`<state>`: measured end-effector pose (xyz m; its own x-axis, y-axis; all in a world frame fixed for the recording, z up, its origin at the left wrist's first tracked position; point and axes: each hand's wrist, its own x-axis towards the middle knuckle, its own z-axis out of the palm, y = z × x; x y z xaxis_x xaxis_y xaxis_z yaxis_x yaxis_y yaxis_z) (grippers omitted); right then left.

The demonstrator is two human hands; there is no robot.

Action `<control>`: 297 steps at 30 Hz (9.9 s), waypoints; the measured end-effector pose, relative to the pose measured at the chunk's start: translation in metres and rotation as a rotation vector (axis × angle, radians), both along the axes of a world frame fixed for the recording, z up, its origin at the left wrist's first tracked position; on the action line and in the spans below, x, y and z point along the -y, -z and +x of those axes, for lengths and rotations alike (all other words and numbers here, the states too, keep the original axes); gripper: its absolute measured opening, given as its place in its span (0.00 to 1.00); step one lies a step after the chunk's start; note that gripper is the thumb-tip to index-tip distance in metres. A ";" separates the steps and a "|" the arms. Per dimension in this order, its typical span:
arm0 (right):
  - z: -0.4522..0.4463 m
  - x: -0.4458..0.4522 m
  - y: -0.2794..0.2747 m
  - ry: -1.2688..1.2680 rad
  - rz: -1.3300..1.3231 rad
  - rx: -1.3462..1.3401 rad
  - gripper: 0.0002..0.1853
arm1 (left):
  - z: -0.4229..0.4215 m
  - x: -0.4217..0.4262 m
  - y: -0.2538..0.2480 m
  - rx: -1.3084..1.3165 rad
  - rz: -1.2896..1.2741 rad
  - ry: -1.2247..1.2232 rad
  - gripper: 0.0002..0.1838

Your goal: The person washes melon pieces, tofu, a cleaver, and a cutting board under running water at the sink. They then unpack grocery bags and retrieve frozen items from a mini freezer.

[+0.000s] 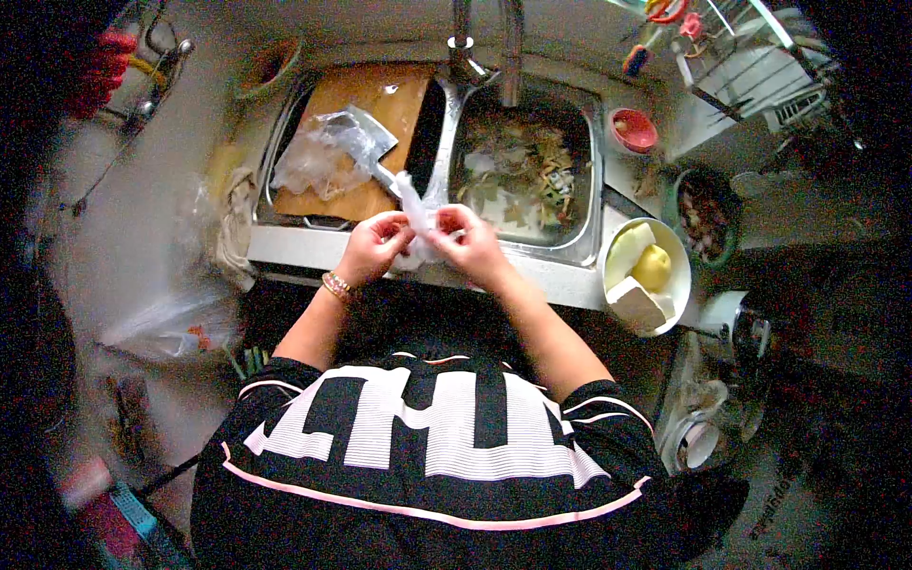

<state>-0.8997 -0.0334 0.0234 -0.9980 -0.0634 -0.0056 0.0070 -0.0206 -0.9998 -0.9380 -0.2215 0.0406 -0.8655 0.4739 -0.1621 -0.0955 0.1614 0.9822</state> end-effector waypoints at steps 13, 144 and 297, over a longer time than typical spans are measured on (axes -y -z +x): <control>0.008 0.016 -0.025 0.137 0.430 -0.343 0.18 | -0.001 0.001 -0.023 -0.306 -0.409 0.205 0.12; -0.041 0.020 -0.019 -0.486 0.821 -0.300 0.16 | 0.020 0.062 -0.068 -0.056 0.469 -0.356 0.53; -0.032 -0.118 0.033 0.398 -0.754 0.671 0.15 | 0.044 0.095 -0.114 -0.271 0.329 -0.506 0.53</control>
